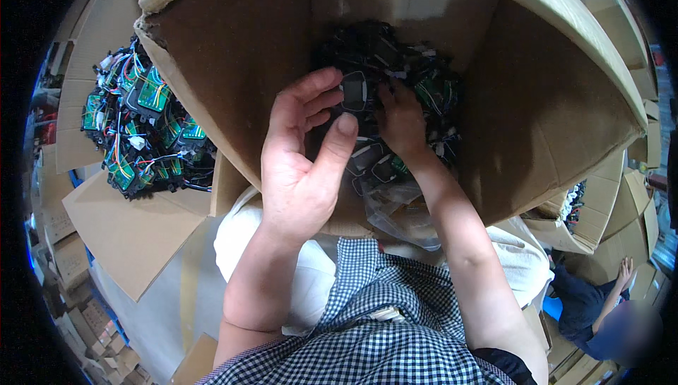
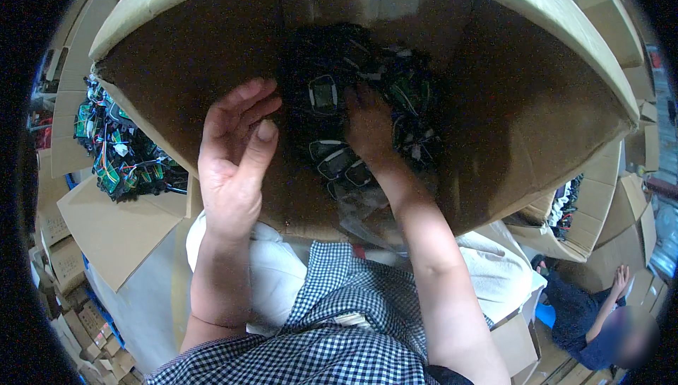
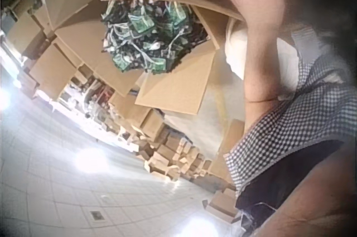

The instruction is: The recorder is seen sorting and placing small electronic components into plastic bags and then into cardboard boxes in a warehouse or factory setting.

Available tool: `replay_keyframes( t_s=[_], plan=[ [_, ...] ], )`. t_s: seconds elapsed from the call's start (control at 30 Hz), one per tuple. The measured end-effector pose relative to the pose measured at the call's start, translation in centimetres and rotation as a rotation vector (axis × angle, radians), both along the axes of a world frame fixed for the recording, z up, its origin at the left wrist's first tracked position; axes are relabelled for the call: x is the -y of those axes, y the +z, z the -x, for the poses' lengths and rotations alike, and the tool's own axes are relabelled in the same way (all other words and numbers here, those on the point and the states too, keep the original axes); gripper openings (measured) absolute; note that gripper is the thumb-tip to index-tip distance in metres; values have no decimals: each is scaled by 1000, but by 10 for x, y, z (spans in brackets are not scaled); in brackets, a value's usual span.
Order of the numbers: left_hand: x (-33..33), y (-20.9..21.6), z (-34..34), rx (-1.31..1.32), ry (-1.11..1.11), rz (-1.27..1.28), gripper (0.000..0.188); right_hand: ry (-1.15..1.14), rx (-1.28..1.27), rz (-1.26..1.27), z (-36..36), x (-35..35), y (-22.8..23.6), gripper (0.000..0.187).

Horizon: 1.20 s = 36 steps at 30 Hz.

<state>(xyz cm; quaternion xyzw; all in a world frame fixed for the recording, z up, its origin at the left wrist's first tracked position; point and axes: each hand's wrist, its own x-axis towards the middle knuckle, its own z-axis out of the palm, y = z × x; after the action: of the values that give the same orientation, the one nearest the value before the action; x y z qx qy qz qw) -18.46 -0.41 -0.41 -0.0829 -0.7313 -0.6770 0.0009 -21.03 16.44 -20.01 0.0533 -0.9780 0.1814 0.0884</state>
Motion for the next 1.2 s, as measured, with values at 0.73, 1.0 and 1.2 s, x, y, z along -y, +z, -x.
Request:
replay_keyframes(
  t_s=[0.73, 1.0, 1.2],
  plan=[
    [17, 9, 2, 429, -210, 313, 54, 689, 338, 1566, 36, -21, 112, 39],
    [13, -3, 4, 651, 5, -466, 28, -15, -158, 83, 90, -40, -43, 49],
    [6, -1, 4, 546, -27, -455, 36, -231, -119, 458, 12, -43, 39, 41]
  ],
)
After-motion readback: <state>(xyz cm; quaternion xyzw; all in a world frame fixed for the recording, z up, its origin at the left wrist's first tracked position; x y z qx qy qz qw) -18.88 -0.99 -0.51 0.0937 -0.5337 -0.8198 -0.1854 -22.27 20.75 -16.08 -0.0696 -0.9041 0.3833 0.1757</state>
